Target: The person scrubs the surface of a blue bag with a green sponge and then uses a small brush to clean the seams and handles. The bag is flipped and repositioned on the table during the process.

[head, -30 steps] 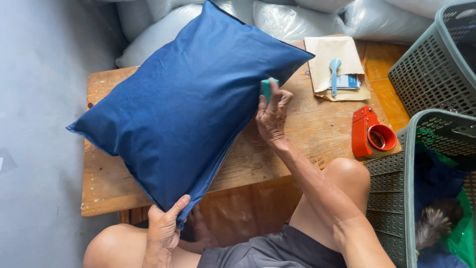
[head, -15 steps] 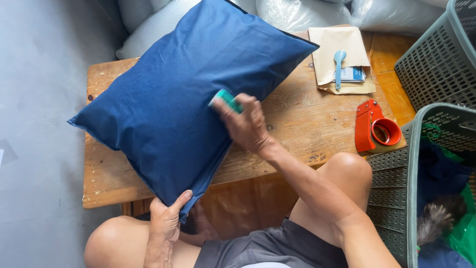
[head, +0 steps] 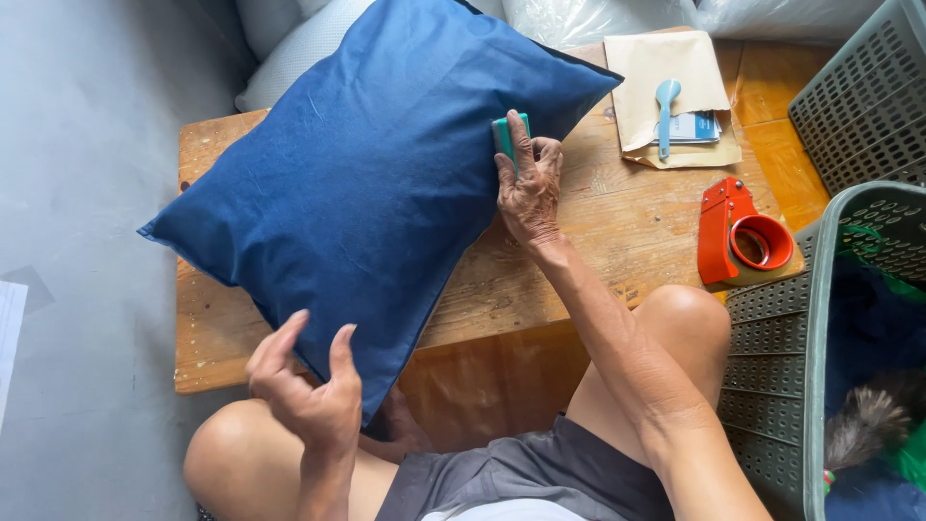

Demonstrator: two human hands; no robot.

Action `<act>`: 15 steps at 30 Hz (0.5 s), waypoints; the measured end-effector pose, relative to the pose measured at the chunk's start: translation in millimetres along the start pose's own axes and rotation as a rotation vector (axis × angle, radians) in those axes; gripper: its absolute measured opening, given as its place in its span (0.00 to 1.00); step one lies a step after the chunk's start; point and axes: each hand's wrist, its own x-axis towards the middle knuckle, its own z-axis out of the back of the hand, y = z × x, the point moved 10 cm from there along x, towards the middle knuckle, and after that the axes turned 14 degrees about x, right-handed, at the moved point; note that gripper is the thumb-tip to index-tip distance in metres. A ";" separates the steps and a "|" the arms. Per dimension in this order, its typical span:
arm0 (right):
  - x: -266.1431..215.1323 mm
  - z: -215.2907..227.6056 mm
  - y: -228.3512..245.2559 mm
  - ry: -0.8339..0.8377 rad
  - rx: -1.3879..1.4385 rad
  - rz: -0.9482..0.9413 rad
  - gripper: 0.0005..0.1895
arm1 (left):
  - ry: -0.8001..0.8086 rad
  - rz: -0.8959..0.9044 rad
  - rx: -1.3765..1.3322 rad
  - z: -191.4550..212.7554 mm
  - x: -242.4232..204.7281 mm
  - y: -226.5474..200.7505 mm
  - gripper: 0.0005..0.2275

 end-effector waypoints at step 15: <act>-4.8 1.7 -11.4 -0.014 -0.003 -0.092 0.29 | -0.005 -0.478 0.226 -107.6 9.3 -59.1 0.12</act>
